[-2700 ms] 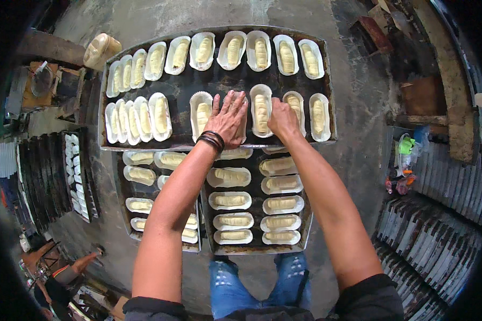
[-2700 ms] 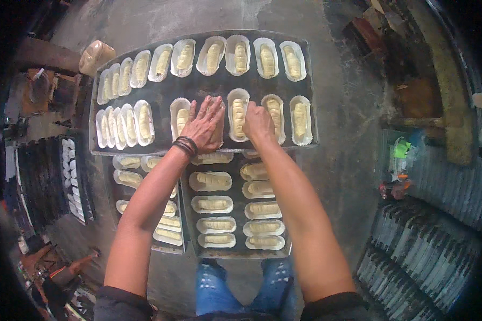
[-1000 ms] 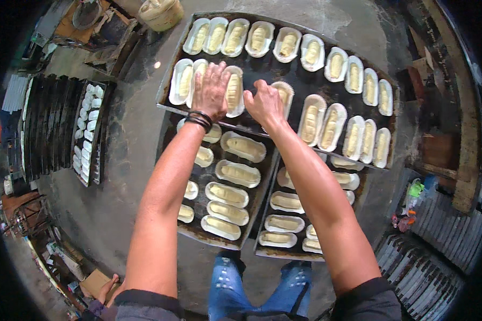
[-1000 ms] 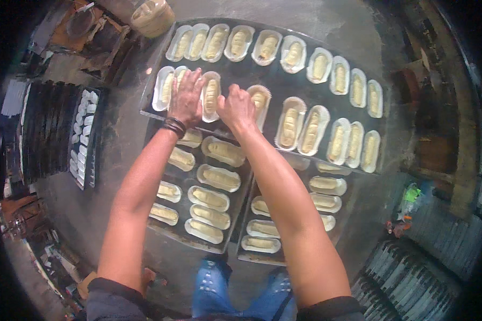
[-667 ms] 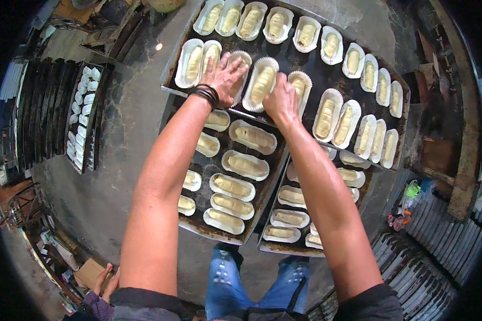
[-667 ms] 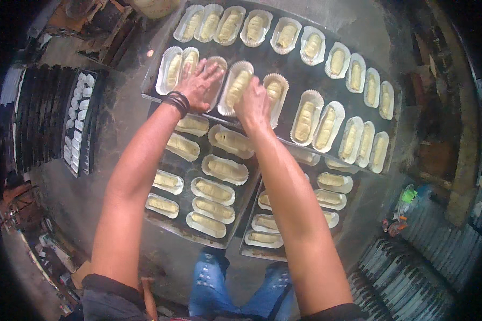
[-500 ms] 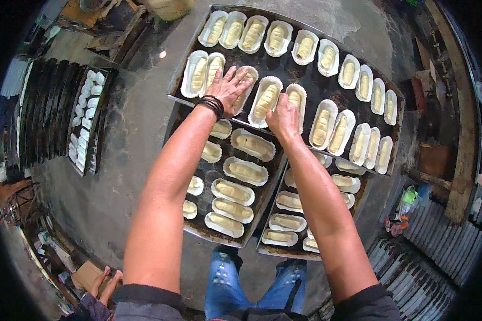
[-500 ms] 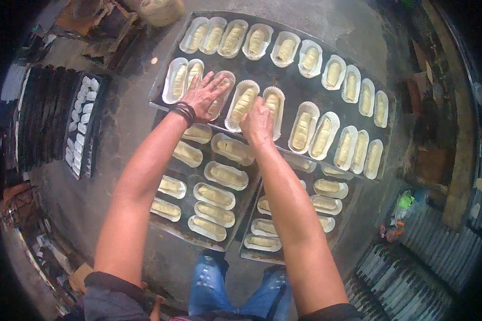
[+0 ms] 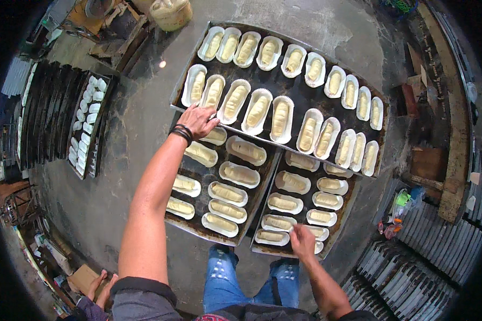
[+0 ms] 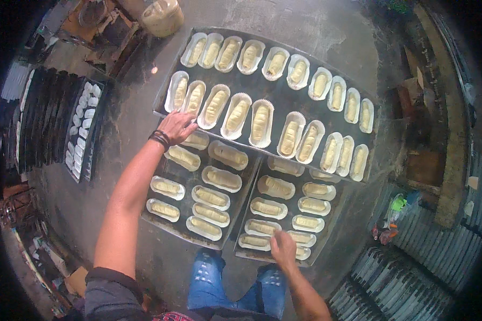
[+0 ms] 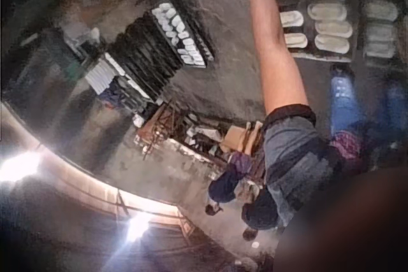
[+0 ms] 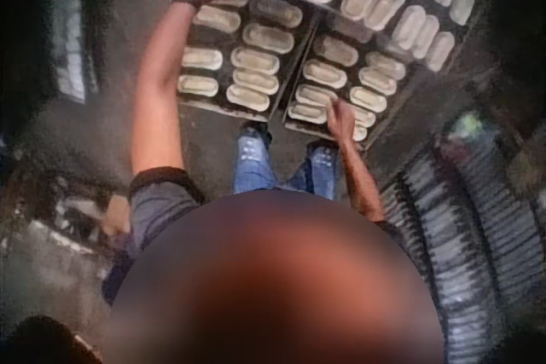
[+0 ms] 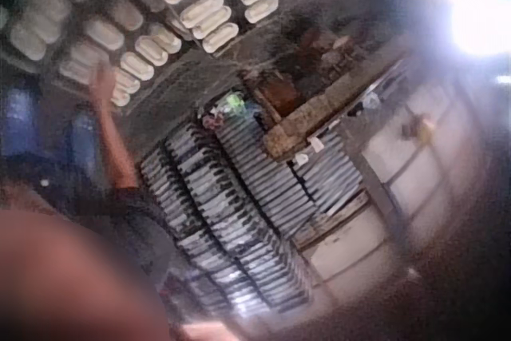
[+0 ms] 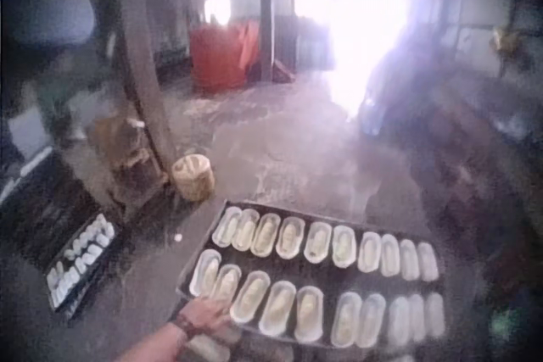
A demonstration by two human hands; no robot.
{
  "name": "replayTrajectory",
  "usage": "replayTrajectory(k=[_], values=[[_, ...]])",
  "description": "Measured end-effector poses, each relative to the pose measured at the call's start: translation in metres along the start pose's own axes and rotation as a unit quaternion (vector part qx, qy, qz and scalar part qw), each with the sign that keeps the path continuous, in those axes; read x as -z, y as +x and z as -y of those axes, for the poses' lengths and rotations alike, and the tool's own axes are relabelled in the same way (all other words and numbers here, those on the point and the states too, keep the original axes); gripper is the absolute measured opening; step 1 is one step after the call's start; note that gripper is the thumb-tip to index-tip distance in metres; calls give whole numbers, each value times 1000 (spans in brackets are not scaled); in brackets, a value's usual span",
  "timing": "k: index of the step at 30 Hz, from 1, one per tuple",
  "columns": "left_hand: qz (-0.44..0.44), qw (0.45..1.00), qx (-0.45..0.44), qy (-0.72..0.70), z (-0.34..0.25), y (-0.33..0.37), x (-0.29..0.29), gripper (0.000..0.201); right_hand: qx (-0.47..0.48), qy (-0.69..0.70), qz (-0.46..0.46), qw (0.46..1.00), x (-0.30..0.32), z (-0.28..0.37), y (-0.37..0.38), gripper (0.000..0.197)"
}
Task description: The person flattens dough pieces, adds a dark filling, rolls them into logs, and places them into paper liners on a tray. They repeat this process continuously while coworkers work nearby.
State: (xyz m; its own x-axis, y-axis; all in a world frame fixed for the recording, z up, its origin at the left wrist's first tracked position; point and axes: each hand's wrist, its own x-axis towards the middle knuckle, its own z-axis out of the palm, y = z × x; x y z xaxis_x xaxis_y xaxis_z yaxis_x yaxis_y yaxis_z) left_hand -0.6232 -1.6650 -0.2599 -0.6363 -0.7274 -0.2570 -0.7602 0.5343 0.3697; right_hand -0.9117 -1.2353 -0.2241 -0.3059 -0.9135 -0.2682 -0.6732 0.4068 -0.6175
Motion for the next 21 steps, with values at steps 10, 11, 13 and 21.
replayTrajectory(k=[10, 11, 13, 21], values=[[34, 941, 157, 298, 19, 1, 15, 79, -277, 15, 38, 960, 47, -54, -140, 26], [-12, 947, 126, 294, 17, 0, 16, 80, -294, 4, 49, 955, 52, -56, -148, 26], [27, 935, 145, 322, 12, 0, 20, 82, -292, -14, 54, 955, 59, -61, -159, 26], [-189, 932, 200, 237, -36, -96, -29, 53, -280, 81, 28, 956, 96, -67, -186, 29]])
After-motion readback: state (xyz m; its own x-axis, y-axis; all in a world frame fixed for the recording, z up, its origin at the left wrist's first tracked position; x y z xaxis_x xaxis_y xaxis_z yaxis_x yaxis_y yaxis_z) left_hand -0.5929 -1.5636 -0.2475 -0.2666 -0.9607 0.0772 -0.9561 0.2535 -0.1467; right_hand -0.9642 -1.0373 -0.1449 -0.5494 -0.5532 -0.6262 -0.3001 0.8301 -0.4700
